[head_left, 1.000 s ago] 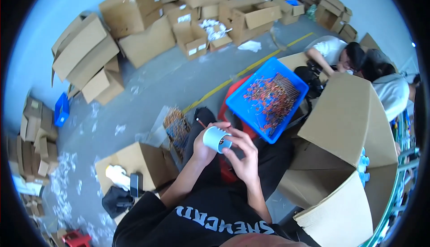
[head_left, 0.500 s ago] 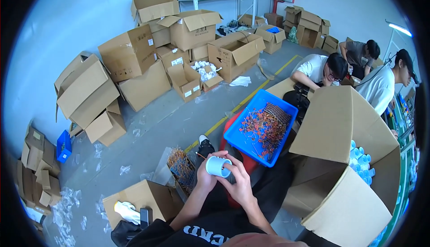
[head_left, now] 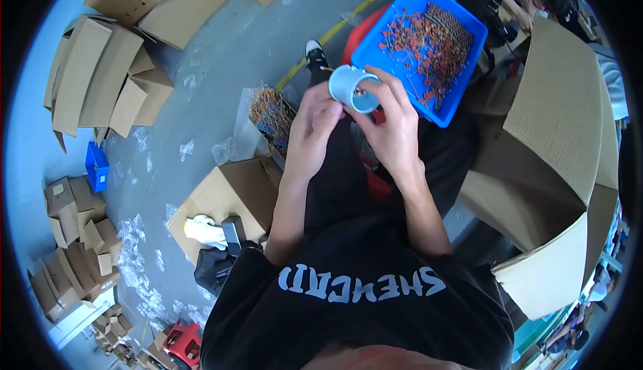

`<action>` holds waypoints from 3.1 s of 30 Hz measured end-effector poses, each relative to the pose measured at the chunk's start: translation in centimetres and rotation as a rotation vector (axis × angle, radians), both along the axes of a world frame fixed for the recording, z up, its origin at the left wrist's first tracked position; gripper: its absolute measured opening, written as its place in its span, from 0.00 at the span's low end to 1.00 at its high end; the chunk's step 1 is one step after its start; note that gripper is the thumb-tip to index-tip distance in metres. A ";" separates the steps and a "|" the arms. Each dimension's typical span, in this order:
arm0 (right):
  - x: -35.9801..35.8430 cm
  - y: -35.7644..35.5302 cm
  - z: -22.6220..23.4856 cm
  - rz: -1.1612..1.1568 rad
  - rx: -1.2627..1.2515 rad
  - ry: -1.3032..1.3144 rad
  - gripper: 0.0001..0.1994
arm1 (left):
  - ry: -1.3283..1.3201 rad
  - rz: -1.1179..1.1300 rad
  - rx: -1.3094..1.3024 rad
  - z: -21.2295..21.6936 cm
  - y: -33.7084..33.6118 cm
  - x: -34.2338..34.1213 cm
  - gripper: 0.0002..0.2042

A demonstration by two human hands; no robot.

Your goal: The person picks up wire components from a tray, inserts them into plastic cups by hand, and places the assembled cups into a cardboard box.

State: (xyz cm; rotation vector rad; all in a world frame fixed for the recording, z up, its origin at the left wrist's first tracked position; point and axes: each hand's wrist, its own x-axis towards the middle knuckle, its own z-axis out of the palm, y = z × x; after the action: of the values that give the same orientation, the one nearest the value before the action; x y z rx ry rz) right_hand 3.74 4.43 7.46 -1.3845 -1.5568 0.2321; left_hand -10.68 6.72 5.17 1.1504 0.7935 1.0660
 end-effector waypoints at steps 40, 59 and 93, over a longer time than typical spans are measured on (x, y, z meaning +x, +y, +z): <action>3.8 -1.9 -2.0 0.204 -0.164 -0.020 0.32 | 0.374 -0.063 -0.055 -0.3 0.8 3.2 0.21; 3.7 -2.5 -3.2 0.203 -0.152 -0.037 0.30 | 0.557 0.161 0.067 -1.5 -0.4 5.1 0.19; 5.8 -15.8 1.5 -0.093 -0.048 0.229 0.24 | 0.285 -0.407 0.581 5.2 -4.8 9.2 0.10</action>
State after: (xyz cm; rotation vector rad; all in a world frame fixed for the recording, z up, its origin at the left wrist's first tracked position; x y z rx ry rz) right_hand 9.58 -11.34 8.92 -1.4112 -1.3028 0.3608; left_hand -1.49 1.90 10.38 1.8980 0.4339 0.8129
